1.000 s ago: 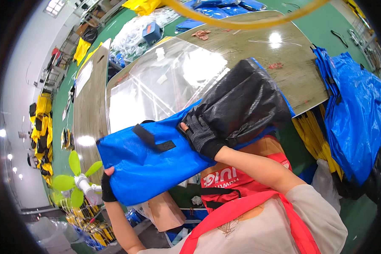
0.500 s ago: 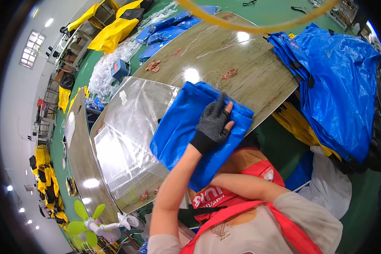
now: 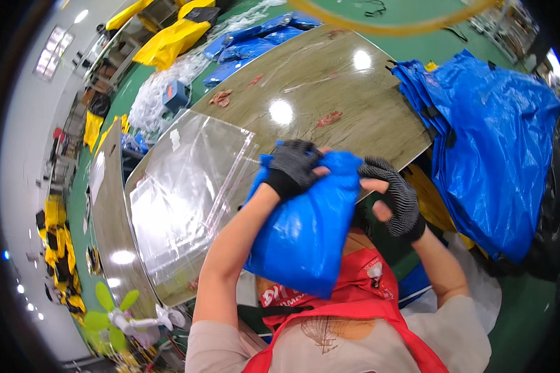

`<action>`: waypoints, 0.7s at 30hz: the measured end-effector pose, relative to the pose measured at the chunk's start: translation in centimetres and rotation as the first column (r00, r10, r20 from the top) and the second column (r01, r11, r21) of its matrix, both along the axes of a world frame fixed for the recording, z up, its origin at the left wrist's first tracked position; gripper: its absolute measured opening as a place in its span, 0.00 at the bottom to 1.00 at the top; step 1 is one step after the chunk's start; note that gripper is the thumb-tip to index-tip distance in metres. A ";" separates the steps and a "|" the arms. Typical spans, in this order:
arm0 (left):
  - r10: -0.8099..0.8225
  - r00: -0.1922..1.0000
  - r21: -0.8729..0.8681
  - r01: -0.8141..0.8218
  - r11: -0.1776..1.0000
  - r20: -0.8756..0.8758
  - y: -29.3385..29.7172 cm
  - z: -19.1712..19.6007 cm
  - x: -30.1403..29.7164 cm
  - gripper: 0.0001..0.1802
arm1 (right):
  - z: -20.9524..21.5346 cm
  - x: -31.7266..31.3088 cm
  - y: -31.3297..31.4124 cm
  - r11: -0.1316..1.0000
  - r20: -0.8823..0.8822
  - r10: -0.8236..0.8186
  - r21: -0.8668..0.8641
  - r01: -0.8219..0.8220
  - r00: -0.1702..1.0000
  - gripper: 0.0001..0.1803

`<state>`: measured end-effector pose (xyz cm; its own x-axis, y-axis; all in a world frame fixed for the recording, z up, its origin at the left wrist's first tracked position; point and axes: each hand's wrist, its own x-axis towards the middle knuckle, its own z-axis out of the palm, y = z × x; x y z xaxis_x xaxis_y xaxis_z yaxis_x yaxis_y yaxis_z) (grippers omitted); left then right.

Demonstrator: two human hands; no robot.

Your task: The person repeatedly folds a blue and black plastic sheet on a workbench. They align the edges, fold the sheet in half, and smooth it out. This process is repeated multiple times in a consistent manner.

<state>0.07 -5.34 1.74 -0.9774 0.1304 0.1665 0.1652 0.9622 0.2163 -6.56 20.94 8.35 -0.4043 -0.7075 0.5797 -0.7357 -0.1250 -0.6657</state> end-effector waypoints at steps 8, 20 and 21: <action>0.061 0.989 0.250 -0.093 0.964 0.133 5.0 0.7 2.9 0.28 | -7.3 -1.5 -0.1 0.878 -0.511 0.425 0.435 -0.202 0.747 0.20; 0.546 0.837 0.924 -0.222 0.312 0.017 5.0 1.6 12.4 0.49 | -4.1 -3.2 -3.2 0.968 0.892 -0.148 0.219 -0.121 0.427 0.27; 0.663 0.739 0.897 -0.366 0.249 0.117 5.1 0.4 11.5 0.49 | -4.8 -3.5 -3.5 0.955 0.916 -0.131 0.220 -0.201 0.380 0.29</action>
<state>11.60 -0.24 2.10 -0.6759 -0.7333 0.0735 -0.1078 0.1971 0.9744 -10.02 17.40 3.50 -0.5351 -0.7775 -0.3303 0.3463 0.1547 -0.9253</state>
